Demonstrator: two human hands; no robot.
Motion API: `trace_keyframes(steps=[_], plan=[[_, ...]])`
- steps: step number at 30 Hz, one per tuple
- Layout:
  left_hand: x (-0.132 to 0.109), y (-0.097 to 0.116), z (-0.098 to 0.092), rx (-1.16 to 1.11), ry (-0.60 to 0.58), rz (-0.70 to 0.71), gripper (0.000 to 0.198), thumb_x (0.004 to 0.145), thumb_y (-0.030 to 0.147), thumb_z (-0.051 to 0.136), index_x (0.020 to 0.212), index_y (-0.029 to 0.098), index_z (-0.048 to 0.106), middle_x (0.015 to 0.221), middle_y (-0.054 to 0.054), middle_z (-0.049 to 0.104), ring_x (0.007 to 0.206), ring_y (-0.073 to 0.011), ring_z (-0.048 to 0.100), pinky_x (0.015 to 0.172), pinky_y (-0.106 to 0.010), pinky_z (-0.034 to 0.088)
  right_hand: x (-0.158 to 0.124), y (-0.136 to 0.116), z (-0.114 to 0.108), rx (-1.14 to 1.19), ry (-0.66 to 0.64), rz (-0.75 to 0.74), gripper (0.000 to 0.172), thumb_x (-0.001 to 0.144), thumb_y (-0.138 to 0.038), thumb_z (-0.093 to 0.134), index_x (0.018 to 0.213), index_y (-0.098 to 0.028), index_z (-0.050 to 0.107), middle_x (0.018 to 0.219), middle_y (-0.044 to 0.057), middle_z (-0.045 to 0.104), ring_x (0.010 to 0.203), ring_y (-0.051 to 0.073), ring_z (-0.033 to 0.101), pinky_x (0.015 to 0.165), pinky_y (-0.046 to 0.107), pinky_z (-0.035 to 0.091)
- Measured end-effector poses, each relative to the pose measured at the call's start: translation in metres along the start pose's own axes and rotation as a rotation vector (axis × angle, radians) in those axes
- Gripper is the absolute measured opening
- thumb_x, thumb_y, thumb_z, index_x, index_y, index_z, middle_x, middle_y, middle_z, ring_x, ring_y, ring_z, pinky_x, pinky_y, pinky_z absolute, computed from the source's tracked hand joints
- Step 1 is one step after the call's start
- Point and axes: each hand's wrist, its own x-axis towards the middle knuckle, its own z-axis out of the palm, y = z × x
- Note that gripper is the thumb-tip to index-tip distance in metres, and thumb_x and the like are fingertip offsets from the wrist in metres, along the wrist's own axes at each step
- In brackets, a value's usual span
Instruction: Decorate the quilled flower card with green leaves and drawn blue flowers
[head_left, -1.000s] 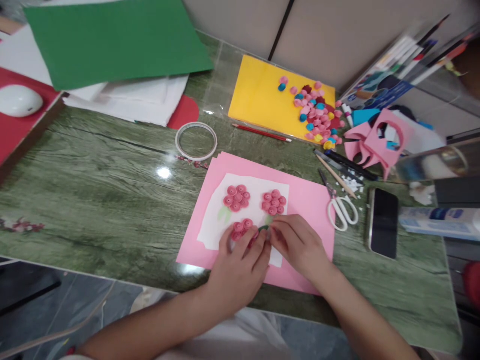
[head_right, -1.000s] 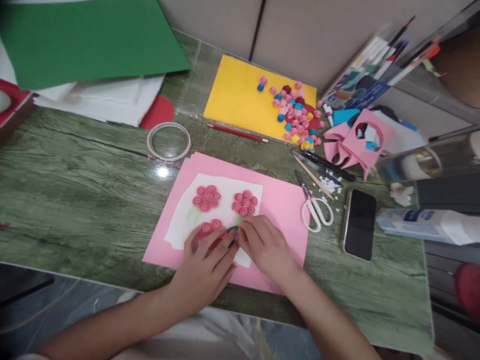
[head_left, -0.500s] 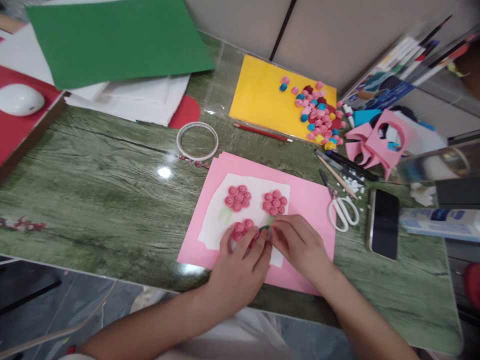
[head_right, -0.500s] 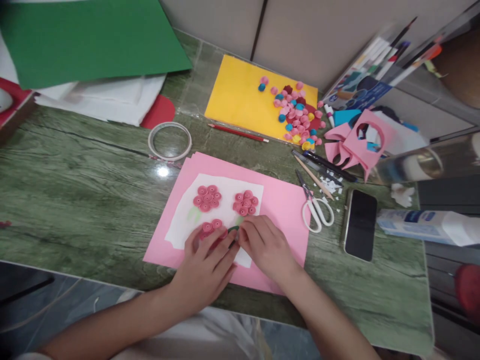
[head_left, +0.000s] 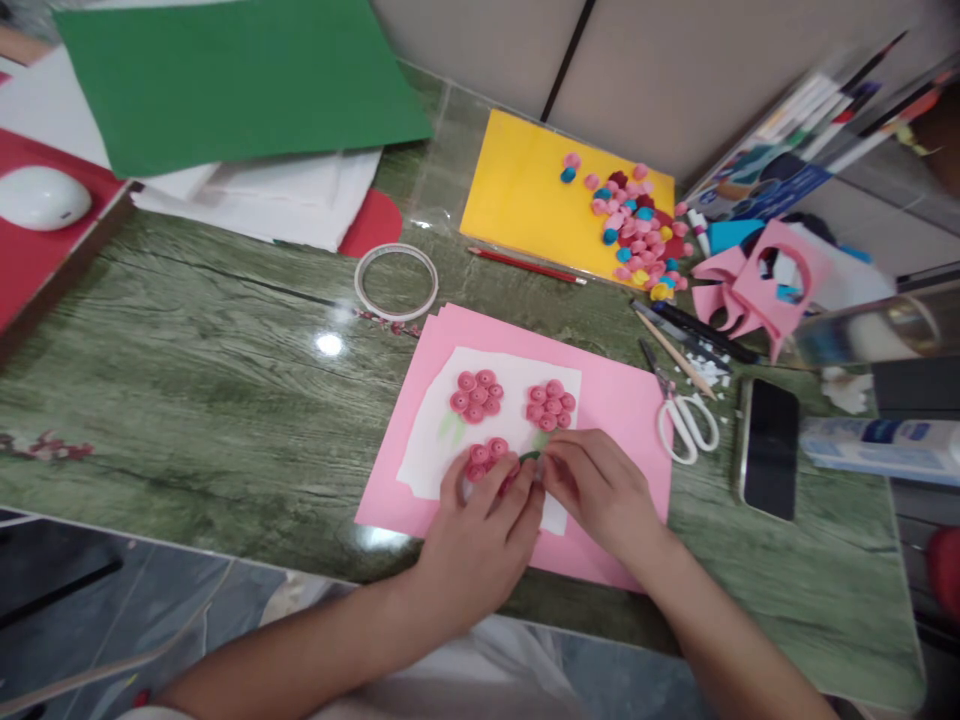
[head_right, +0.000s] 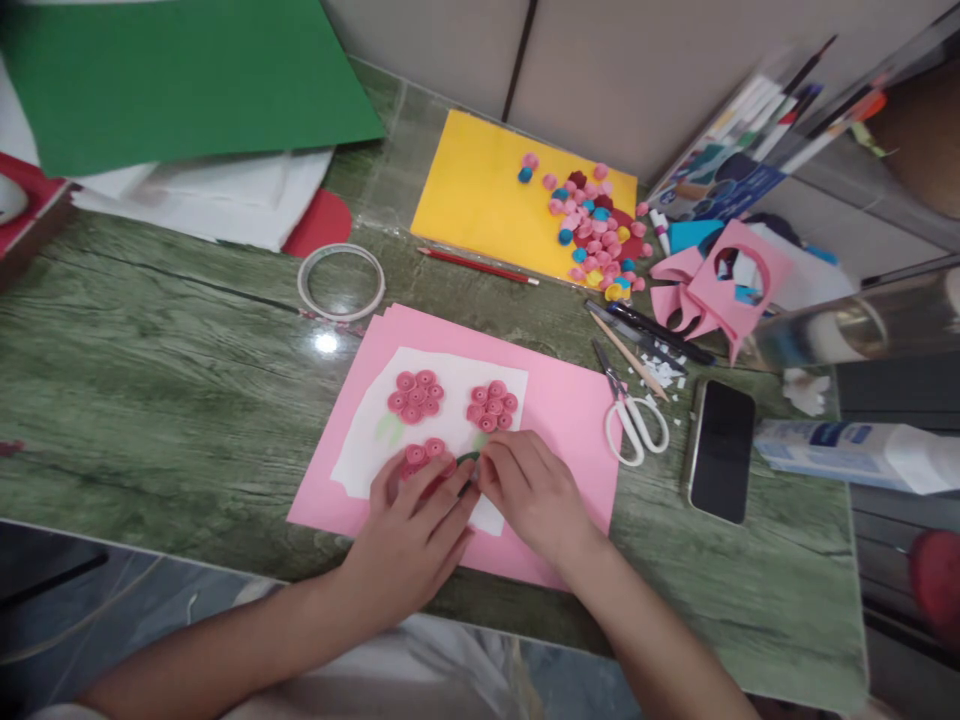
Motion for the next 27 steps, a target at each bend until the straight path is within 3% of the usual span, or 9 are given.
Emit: trace_keyframes(steps=[27], plan=[[-0.0004,0.0003,0.0002,0.012,-0.015,-0.001,0.034,0.085,0.025,0.047,0.117,0.017,0.056,0.128,-0.007,0.053,0.119,-0.0271,0.040,0.103,-0.056,0.020,0.0031,-0.0018,-0.0014,-0.010,0.017,0.015,0.010,0.078,-0.009,0.055,0.087,-0.015,0.057,0.081,0.008,0.064,0.079,0.018,0.060,0.070,0.030,0.053]])
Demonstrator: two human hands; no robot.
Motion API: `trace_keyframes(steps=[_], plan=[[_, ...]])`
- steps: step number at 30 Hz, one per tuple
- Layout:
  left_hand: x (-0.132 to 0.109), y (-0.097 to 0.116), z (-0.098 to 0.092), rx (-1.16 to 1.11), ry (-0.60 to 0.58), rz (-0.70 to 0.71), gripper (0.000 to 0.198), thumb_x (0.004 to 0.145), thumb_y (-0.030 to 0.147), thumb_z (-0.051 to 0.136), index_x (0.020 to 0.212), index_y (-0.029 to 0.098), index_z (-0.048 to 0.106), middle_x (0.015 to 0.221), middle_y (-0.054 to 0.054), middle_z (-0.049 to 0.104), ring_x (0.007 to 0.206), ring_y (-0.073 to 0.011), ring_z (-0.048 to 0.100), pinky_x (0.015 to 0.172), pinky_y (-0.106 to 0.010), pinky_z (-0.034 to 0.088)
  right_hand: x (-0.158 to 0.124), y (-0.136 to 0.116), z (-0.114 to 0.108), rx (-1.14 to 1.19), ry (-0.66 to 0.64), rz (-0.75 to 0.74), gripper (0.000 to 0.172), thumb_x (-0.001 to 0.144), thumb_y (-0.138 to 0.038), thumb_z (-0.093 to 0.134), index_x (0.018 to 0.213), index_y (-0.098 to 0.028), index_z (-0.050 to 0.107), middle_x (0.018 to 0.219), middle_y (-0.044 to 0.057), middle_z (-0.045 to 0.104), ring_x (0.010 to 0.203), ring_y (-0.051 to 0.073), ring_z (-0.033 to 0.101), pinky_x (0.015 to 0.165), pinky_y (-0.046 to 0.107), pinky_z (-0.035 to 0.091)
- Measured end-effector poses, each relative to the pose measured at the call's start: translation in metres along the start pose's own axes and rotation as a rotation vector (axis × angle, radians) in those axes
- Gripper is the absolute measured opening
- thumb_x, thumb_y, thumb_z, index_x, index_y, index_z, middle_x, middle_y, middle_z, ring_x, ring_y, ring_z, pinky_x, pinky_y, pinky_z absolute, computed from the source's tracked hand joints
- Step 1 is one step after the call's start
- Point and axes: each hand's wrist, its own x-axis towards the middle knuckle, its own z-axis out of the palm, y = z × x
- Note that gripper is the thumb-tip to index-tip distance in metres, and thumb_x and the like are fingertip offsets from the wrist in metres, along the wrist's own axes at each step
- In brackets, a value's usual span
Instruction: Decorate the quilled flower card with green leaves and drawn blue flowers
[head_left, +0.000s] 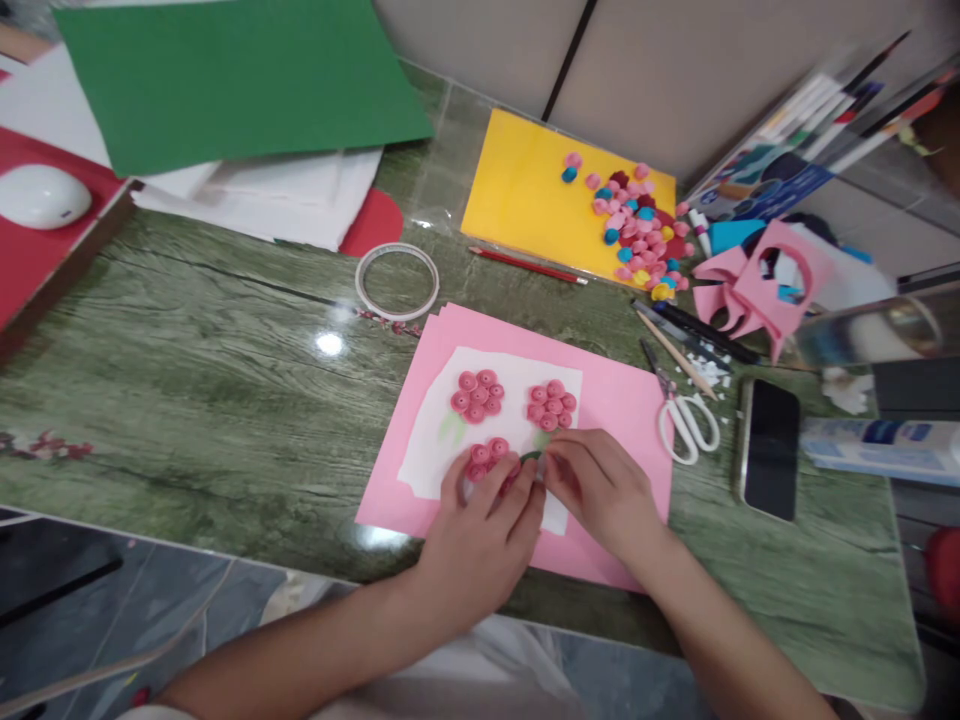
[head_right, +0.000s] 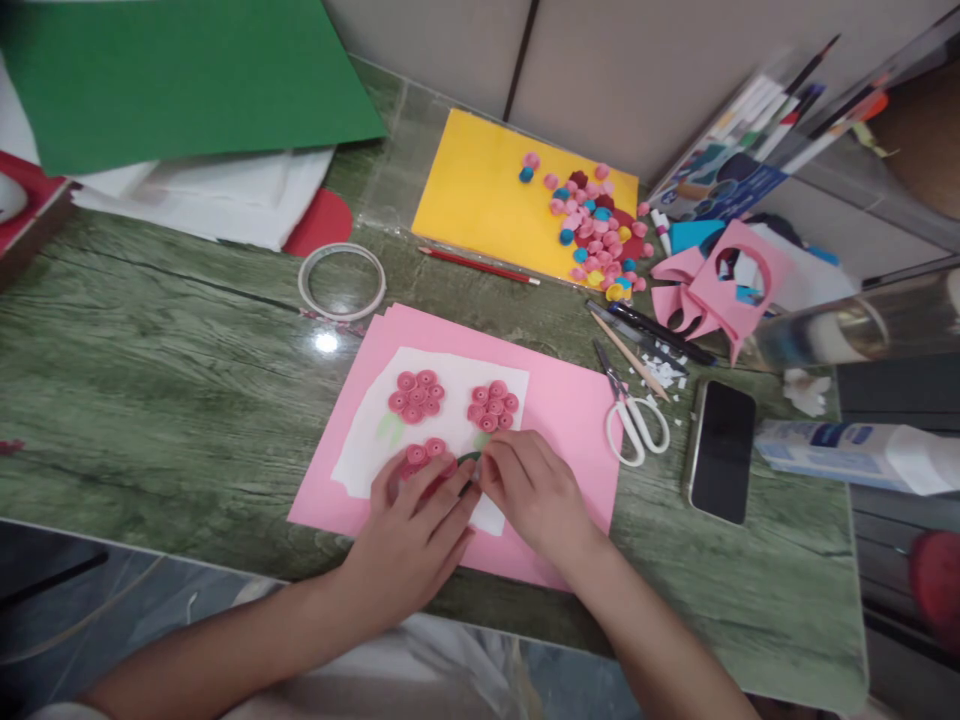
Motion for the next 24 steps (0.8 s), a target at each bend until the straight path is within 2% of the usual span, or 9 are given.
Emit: trace_keyframes(steps=[24], plan=[[0.0003,0.0000,-0.0006,-0.011,0.005,-0.007,0.035,0.084,0.024,0.048,0.118,0.016,0.056,0.128,-0.008,0.053,0.119,-0.0272,0.039,0.103,-0.056,0.020,-0.0017,0.0014,0.0003,0.001,0.002,0.015,0.010,0.079,-0.010,0.054,0.087,-0.016,0.057,0.082,0.007,0.064,0.080,0.017,0.060,0.071,0.029,0.053]])
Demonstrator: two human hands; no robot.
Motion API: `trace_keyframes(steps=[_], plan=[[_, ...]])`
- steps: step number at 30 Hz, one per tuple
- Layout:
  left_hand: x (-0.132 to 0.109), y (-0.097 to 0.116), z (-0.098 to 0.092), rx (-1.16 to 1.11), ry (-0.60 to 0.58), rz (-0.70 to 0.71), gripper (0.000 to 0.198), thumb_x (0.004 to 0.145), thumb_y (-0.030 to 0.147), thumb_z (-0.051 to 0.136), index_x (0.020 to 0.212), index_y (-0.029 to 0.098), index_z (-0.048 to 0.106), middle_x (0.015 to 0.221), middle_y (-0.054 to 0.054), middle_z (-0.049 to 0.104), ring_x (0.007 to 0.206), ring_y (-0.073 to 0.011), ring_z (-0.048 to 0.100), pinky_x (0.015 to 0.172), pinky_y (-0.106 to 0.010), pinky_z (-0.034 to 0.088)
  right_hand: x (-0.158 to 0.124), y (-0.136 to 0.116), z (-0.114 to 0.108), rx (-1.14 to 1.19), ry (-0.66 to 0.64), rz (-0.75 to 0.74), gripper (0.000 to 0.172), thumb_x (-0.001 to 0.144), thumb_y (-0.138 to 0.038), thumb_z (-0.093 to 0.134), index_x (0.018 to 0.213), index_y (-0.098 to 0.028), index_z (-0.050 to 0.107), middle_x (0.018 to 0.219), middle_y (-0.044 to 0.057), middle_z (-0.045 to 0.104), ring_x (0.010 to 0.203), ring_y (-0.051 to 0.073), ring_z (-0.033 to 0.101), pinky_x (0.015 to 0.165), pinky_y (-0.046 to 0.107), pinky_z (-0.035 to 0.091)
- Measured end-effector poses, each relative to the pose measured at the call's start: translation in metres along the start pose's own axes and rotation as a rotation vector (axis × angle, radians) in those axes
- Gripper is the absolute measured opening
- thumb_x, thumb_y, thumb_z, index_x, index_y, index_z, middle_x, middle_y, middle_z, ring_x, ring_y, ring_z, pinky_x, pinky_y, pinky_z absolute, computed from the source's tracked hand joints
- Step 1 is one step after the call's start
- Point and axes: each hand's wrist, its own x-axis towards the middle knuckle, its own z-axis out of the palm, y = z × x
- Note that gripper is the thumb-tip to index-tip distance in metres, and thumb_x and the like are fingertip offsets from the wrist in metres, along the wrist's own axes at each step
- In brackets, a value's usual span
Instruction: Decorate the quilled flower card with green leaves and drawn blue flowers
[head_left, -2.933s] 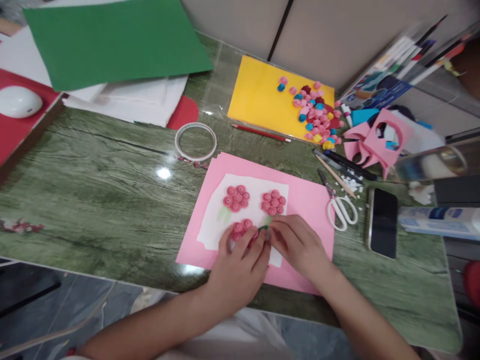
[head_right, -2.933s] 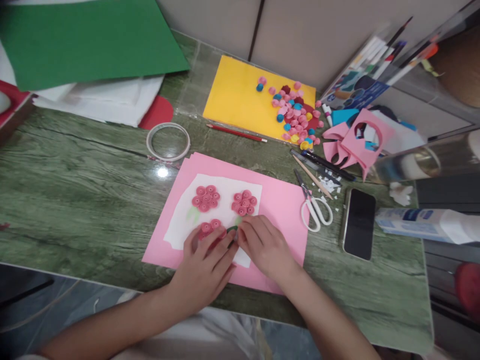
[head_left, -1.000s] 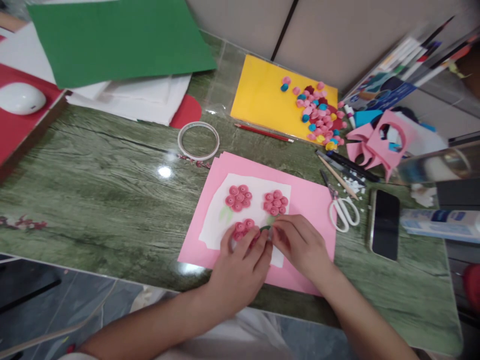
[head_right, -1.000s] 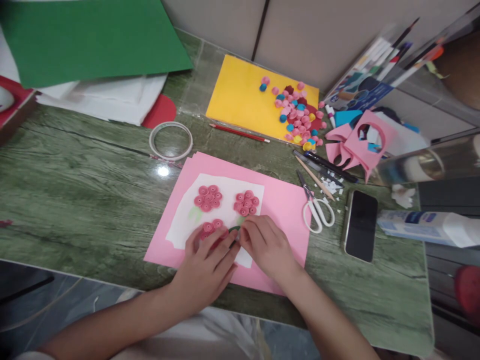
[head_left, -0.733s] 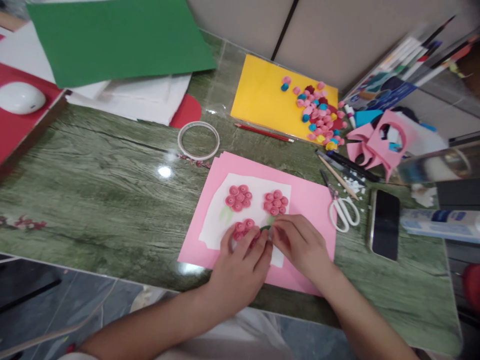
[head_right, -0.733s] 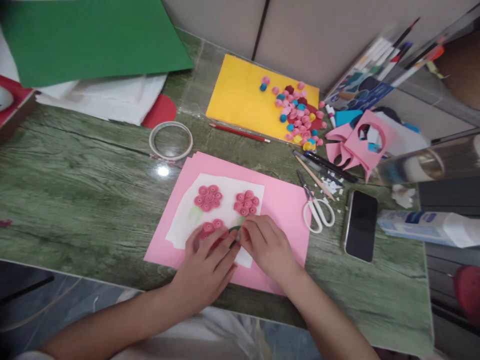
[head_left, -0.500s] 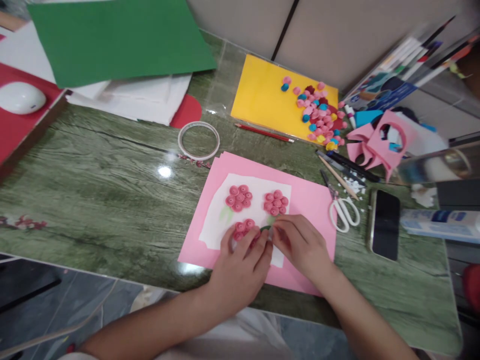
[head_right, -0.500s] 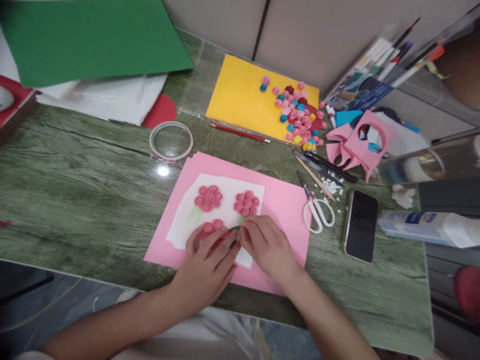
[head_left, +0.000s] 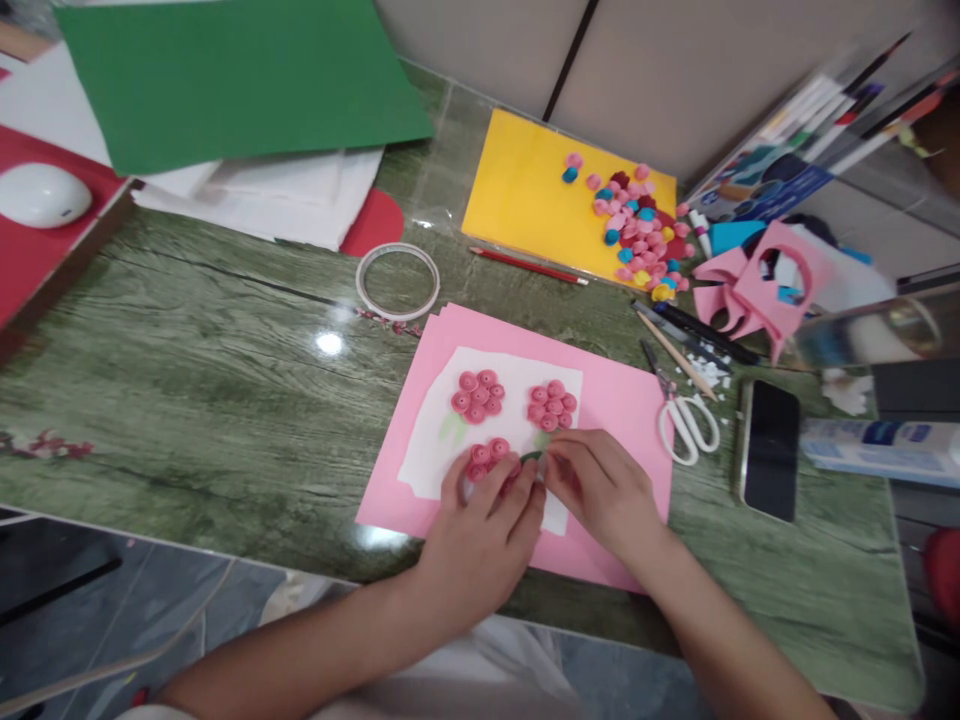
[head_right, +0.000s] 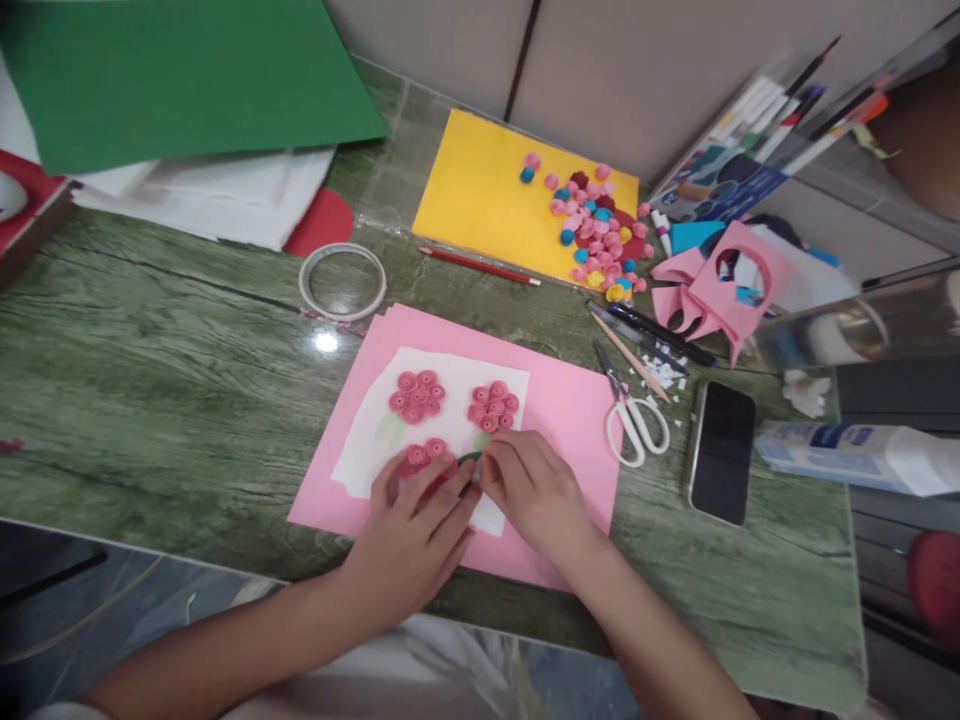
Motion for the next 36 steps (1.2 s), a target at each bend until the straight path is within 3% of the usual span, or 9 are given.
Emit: trace_keyframes(steps=[36], plan=[[-0.0008,-0.0002,0.0013,0.007,-0.003,0.003,0.033,0.086,0.025,0.046,0.116,0.017,0.057,0.129,-0.008,0.052,0.120,-0.0269,0.039,0.104,-0.056,0.019,-0.0015,0.0013,-0.0021,0.026,0.032,0.033,0.013,0.078,-0.010,0.054,0.090,-0.015,0.057,0.087,0.007,0.064,0.083,0.016,0.061,0.075,0.027,0.053]])
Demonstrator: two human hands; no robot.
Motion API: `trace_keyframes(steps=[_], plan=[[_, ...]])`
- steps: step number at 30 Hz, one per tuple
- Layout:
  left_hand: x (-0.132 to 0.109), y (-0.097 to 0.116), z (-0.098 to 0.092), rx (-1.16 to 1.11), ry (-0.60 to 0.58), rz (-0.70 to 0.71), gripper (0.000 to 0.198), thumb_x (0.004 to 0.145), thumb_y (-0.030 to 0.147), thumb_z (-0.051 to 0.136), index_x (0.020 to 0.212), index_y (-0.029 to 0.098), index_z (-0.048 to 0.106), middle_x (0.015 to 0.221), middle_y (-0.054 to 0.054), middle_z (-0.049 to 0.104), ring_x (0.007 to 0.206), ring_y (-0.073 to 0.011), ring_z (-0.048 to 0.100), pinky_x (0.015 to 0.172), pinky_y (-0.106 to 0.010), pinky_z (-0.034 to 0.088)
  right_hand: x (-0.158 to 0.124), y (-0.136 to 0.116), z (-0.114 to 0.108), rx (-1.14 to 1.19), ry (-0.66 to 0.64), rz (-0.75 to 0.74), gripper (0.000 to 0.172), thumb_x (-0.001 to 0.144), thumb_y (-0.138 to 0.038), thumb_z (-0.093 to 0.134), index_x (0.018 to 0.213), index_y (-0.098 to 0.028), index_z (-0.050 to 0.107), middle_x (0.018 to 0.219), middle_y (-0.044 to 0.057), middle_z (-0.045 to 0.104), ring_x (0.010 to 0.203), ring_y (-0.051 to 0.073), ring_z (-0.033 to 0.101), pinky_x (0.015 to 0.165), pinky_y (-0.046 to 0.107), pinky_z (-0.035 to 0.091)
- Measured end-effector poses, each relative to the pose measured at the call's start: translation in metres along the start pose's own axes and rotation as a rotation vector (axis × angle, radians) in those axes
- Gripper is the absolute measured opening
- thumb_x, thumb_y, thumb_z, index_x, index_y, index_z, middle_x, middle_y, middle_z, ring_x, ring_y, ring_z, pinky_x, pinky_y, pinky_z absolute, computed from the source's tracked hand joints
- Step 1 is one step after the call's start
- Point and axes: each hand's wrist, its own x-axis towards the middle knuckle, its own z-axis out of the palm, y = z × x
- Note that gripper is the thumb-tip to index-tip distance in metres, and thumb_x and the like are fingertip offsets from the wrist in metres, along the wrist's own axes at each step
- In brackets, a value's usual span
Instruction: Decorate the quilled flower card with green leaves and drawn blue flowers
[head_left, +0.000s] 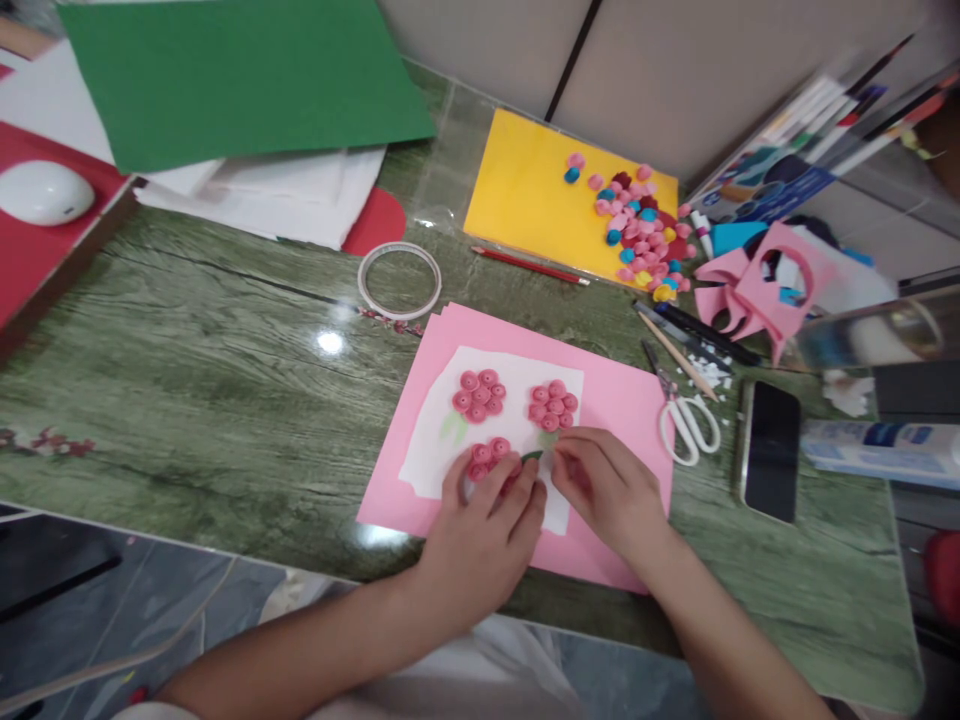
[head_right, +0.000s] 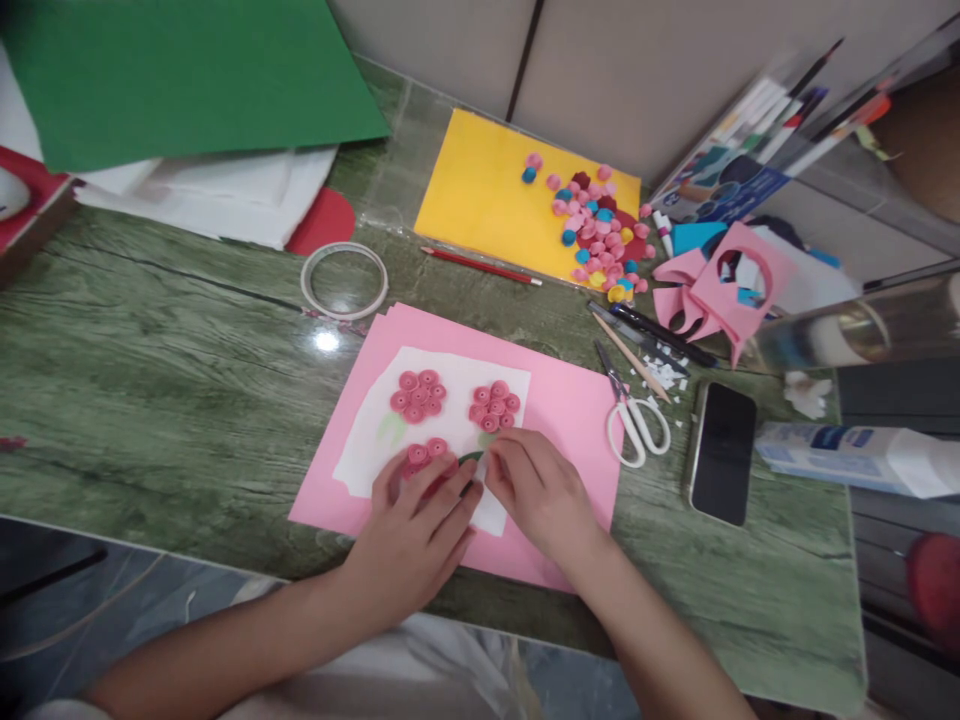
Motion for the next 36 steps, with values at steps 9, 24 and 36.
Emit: trace_keyframes(steps=[9,24,36], plan=[[0.004,0.001,-0.007,0.044,-0.093,-0.004,0.038,0.090,0.039,0.038,0.119,0.020,0.054,0.140,-0.006,0.041,0.123,-0.0263,0.034,0.100,-0.056,0.024,0.000,0.010,-0.010,0.054,-0.006,0.071,0.015,0.077,-0.010,0.058,0.090,-0.017,0.056,0.086,0.004,0.063,0.079,0.012,0.061,0.075,0.023,0.051],[0.014,-0.003,-0.022,0.055,-0.157,0.013,0.037,0.091,0.038,0.037,0.118,0.020,0.054,0.134,-0.004,0.048,0.122,-0.0273,0.036,0.101,-0.056,0.020,-0.004,0.011,-0.016,-0.042,0.039,-0.011,0.018,0.076,-0.013,0.061,0.093,-0.015,0.060,0.090,0.006,0.067,0.083,0.014,0.063,0.073,0.023,0.051],[0.023,-0.012,-0.023,0.012,-0.172,0.080,0.035,0.089,0.036,0.043,0.117,0.019,0.055,0.128,-0.007,0.054,0.122,-0.0261,0.039,0.102,-0.052,0.022,-0.006,0.013,-0.005,0.014,-0.027,-0.071,0.008,0.081,-0.016,0.055,0.087,-0.014,0.060,0.089,0.008,0.065,0.081,0.017,0.060,0.071,0.029,0.051]])
